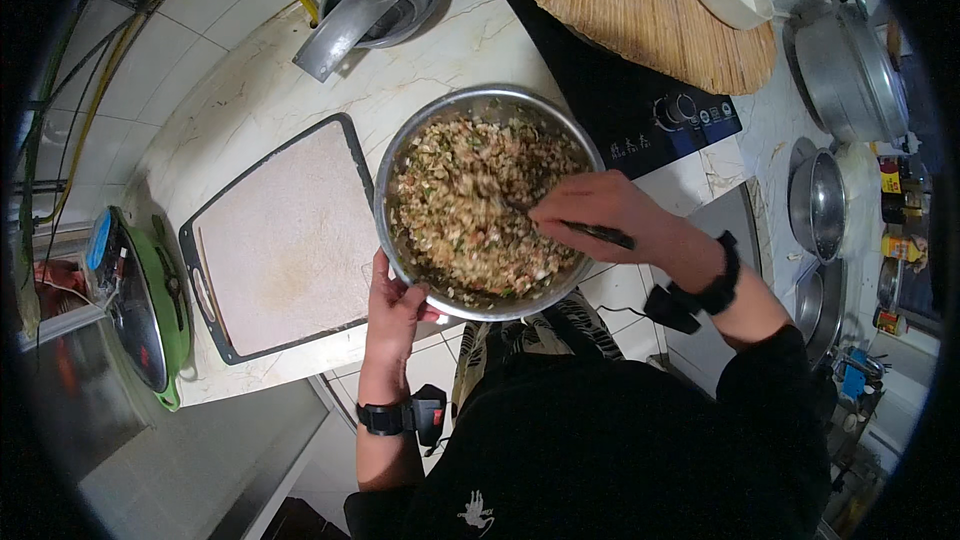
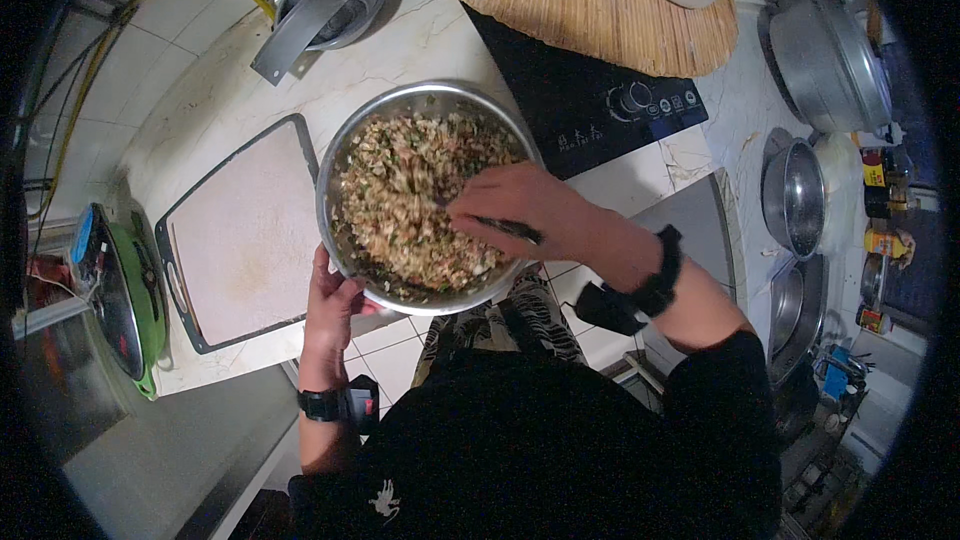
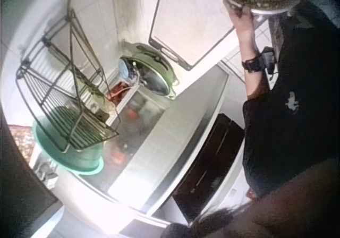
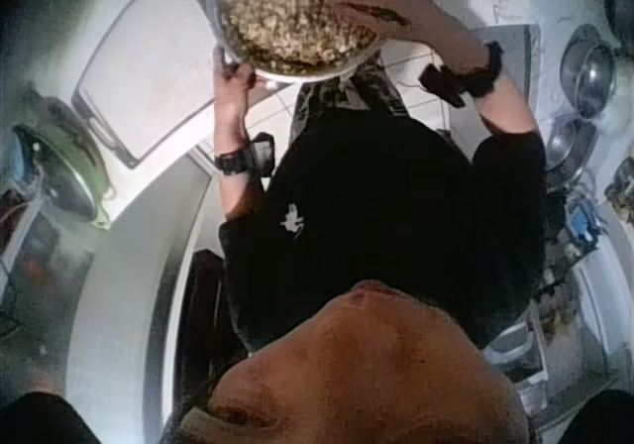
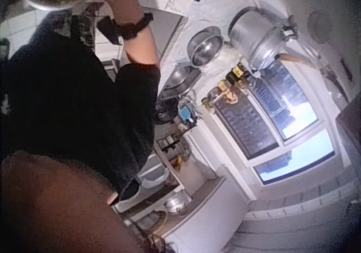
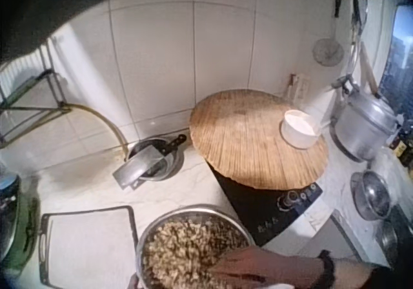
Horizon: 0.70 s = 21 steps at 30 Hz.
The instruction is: The person stirs a mixture of ground meat and vegetables in a metal bowl using chopsticks. The person holds the bowl with the left hand and stirs with the right hand, then briefly moves the bowl to the sink area before returning to the counter to continue stirring.
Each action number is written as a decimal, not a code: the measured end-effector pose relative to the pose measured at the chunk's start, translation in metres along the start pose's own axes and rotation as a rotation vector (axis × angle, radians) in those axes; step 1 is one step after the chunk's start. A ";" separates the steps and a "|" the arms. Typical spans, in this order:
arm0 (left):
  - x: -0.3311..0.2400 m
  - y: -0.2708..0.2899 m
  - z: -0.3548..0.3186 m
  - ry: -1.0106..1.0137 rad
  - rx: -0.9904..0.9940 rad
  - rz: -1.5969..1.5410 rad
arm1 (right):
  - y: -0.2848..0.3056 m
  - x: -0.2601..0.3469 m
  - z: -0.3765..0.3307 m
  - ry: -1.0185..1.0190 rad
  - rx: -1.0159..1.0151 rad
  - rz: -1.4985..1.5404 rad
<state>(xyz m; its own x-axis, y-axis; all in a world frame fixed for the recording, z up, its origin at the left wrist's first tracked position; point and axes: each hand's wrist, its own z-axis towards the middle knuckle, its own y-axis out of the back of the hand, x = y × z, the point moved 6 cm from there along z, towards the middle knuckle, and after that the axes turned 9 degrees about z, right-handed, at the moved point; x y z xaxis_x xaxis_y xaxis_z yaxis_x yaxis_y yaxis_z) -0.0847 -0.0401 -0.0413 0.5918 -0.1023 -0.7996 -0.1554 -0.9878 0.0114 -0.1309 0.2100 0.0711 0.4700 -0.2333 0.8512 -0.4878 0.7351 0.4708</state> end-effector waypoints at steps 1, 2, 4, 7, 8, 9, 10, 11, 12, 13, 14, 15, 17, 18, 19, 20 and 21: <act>-0.002 0.004 0.000 -0.001 0.011 0.021 | 0.007 0.002 0.002 -0.035 -0.047 0.030; -0.002 0.009 0.000 0.011 0.015 0.050 | 0.013 0.005 0.004 -0.035 -0.071 0.066; -0.004 0.015 0.001 0.008 0.027 0.102 | 0.024 0.008 0.011 0.029 -0.111 0.077; -0.006 0.020 0.006 0.015 0.082 0.201 | 0.037 -0.009 0.029 -0.049 -0.147 -0.007; -0.006 0.021 0.007 0.009 0.081 0.169 | 0.041 -0.018 0.034 -0.070 -0.153 0.004; -0.007 0.022 0.007 -0.008 0.073 0.166 | 0.047 -0.027 0.036 -0.110 -0.198 0.031; -0.006 0.023 0.007 -0.004 0.055 0.175 | 0.053 -0.032 0.035 -0.093 -0.243 0.090; -0.005 0.024 0.007 -0.003 0.037 0.180 | 0.060 -0.041 0.028 -0.190 -0.298 0.013; -0.004 0.024 0.005 -0.012 0.024 0.164 | 0.067 -0.044 0.017 -0.226 -0.348 -0.034; -0.002 0.023 0.004 -0.007 0.013 0.141 | 0.075 -0.043 0.003 -0.233 -0.413 -0.073; 0.001 0.021 0.002 -0.004 0.002 0.119 | 0.079 -0.047 -0.016 -0.364 -0.457 -0.008; 0.001 0.017 0.001 -0.032 0.007 0.083 | 0.082 -0.049 -0.039 -0.518 -0.569 0.049; 0.008 0.006 -0.002 0.003 -0.010 0.028 | 0.076 -0.036 -0.079 -0.605 -0.664 0.010; 0.010 -0.002 -0.005 -0.001 -0.003 -0.073 | 0.065 -0.022 -0.089 -0.485 -0.617 -0.049; 0.014 -0.011 -0.007 0.015 -0.002 -0.173 | 0.056 -0.007 -0.102 -0.401 -0.684 -0.127; 0.015 -0.022 -0.008 0.010 0.010 -0.210 | 0.039 -0.005 -0.112 -0.498 -0.581 -0.155; 0.019 -0.032 -0.011 0.042 -0.001 -0.232 | 0.025 -0.001 -0.120 -0.550 -0.555 -0.182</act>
<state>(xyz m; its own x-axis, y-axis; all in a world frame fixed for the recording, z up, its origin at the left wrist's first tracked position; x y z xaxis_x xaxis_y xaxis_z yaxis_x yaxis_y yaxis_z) -0.0601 -0.0120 -0.0505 0.6437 0.1229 -0.7553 -0.0107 -0.9855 -0.1694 -0.0553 0.3053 0.0541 0.0064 -0.5545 0.8322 0.0664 0.8306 0.5529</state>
